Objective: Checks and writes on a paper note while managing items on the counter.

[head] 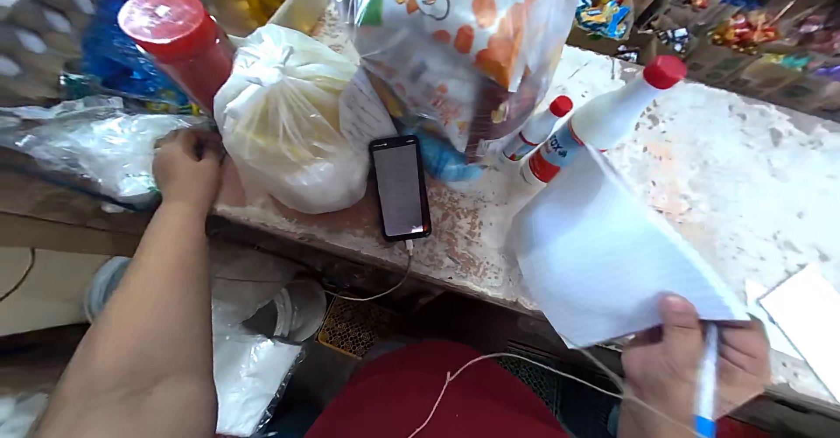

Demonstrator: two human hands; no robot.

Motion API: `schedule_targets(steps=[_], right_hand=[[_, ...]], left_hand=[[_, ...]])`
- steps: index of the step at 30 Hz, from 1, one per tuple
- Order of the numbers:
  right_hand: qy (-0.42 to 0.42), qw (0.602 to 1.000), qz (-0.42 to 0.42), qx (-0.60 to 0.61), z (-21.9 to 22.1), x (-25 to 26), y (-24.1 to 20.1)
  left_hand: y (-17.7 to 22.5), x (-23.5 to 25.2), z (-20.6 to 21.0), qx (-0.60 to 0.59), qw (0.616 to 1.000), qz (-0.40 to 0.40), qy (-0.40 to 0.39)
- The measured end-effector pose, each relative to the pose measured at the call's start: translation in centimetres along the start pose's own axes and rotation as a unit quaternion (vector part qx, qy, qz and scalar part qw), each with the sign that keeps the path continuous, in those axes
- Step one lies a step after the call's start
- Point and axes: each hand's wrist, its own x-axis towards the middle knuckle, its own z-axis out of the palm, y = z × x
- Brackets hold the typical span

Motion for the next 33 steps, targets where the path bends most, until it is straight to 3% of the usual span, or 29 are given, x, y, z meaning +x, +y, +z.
schedule_targets(steps=[2, 4, 8, 14, 18, 19, 22, 25, 29, 33], right_hand=[[0.088, 0.988, 0.108, 0.071, 0.3, -0.3, 0.4], [0.144, 0.965, 0.208, 0.069, 0.7, -1.7, 0.9], [0.127, 0.949, 0.287, 0.043, 0.5, -5.8, 2.3], [0.076, 0.971, 0.207, -0.092, -2.2, -7.2, 3.7], [0.008, 0.994, -0.010, -0.112, -4.5, -5.2, 4.4], [-0.014, 0.995, -0.030, -0.099, -4.2, -4.3, 4.2], [-0.093, 0.995, 0.039, 0.001, -0.9, -1.7, 3.5], [-0.200, 0.971, 0.110, 0.063, 3.8, 0.3, 4.5], [-0.280, 0.943, 0.177, 0.022, 9.5, 2.7, 6.3], [-0.283, 0.945, 0.162, -0.003, 11.9, 4.5, 8.1]], left_hand=[[-0.2, 0.2, 0.1, 0.002, 1.000, -0.003, 0.004], [-0.1, 0.2, 0.1, 0.004, 1.000, -0.004, 0.005], [-0.1, 0.3, 0.2, 0.004, 1.000, -0.004, 0.007], [0.4, -0.1, -0.2, 0.008, 1.000, 0.004, 0.000], [-0.3, 0.2, 0.3, 0.003, 1.000, 0.007, -0.001], [-1.0, 0.5, 0.6, -0.003, 1.000, 0.011, 0.001], [-2.0, 0.8, 1.0, -0.018, 1.000, 0.018, -0.001], [-0.4, 0.1, 0.2, -0.019, 1.000, 0.017, -0.001], [0.2, -0.2, -0.2, -0.002, 1.000, 0.008, 0.005], [0.3, -0.1, -0.1, 0.001, 1.000, -0.005, 0.006]])
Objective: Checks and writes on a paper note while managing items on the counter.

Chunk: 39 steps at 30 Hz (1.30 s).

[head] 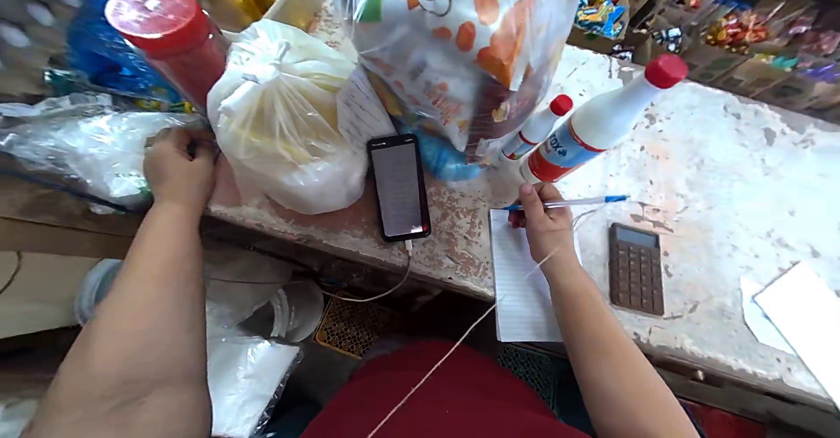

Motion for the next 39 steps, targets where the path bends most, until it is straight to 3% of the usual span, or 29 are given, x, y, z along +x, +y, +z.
schedule_targets(steps=[6, 18, 25, 30, 34, 39], right_hand=[[0.024, 0.995, 0.033, -0.089, 0.0, 0.5, 0.8], [0.021, 0.997, 0.027, -0.063, -0.4, 0.1, 1.0], [0.056, 0.994, -0.023, -0.086, 0.0, 0.0, 1.7], [0.043, 0.995, -0.011, -0.085, -0.3, 0.1, 1.5], [0.044, 0.997, -0.007, -0.063, -0.3, 0.0, 1.3], [0.052, 0.996, -0.024, -0.063, 0.0, -0.1, 1.3]], left_hand=[[0.0, 0.0, 0.1, -0.001, 1.000, 0.010, -0.001], [-0.2, 0.0, 0.1, 0.001, 1.000, 0.011, -0.010], [-3.6, 1.4, 1.6, -0.007, 1.000, 0.020, -0.004], [-9.6, 4.2, 4.7, -0.008, 0.999, 0.047, -0.002], [-6.9, 2.5, 3.9, -0.062, 0.998, -0.010, -0.020], [-5.9, 1.9, 3.3, -0.063, 0.997, -0.024, -0.025]])
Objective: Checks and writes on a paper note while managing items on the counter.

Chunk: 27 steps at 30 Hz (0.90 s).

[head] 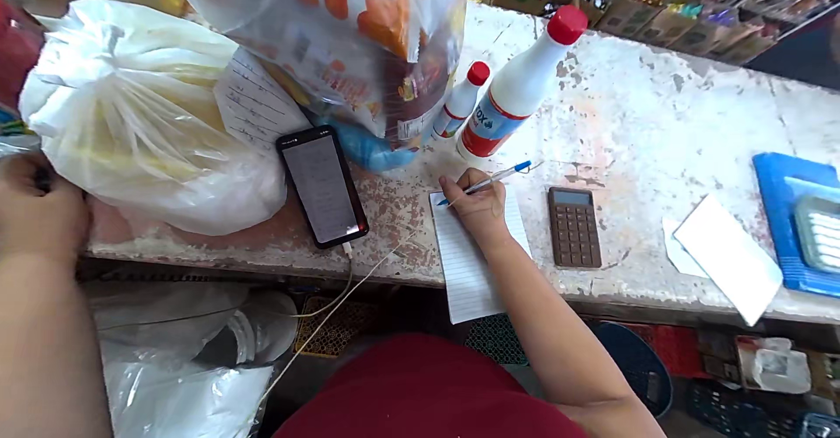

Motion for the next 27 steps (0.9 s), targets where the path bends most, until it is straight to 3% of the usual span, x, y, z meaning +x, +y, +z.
schedule_targets(steps=[12, 27], right_hand=[[-0.023, 0.996, -0.020, -0.085, 0.1, 0.2, 0.6], [-0.010, 0.996, -0.025, -0.091, 0.2, 0.3, 0.6]], left_hand=[[0.6, -0.6, -0.3, 0.013, 1.000, 0.011, -0.008], [0.1, -0.3, -0.1, -0.009, 1.000, 0.003, 0.003]])
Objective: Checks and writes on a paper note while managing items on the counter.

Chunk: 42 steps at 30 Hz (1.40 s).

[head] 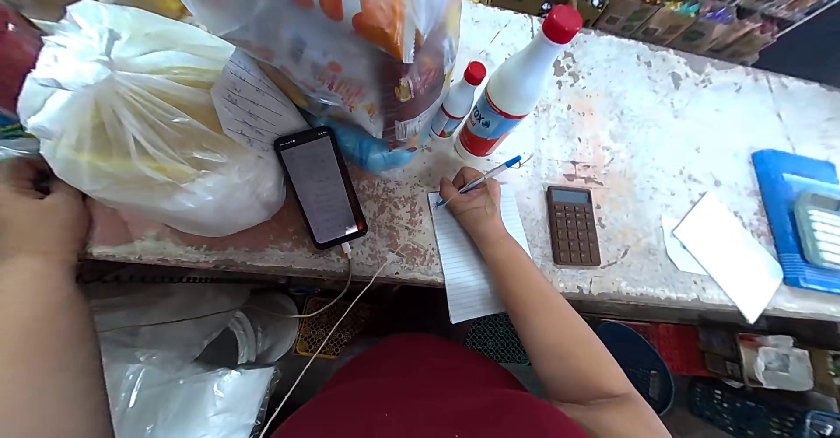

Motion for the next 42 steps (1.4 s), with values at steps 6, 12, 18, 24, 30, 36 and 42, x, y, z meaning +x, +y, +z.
schedule_targets(steps=[6, 12, 18, 24, 30, 36, 42], right_hand=[[-0.005, 1.000, 0.001, -0.009, -0.3, 0.0, -0.1], [-0.007, 1.000, 0.007, 0.017, -0.5, 0.0, -0.1], [0.005, 0.999, 0.026, 0.023, -0.8, 0.2, 0.1], [-0.013, 1.000, 0.006, 0.006, -0.8, 0.2, 0.3], [-0.007, 1.000, 0.013, 0.015, -0.7, 0.3, 0.4], [0.000, 1.000, 0.008, 0.006, -0.7, 0.2, 0.4], [0.003, 1.000, 0.019, 0.002, -0.8, 0.2, 0.2]], left_hand=[[-1.2, 0.8, 0.5, -0.021, 1.000, 0.019, 0.002], [-0.4, 0.5, 0.2, 0.000, 1.000, 0.018, -0.001], [0.0, 0.1, 0.0, 0.020, 0.999, 0.033, -0.003], [0.8, -0.2, -0.2, 0.021, 1.000, 0.016, -0.003], [0.2, 0.2, 0.2, 0.027, 1.000, 0.007, 0.003], [0.6, 0.2, 0.0, 0.032, 0.999, 0.010, -0.004], [-0.3, 0.2, 0.2, 0.021, 1.000, 0.007, 0.002]])
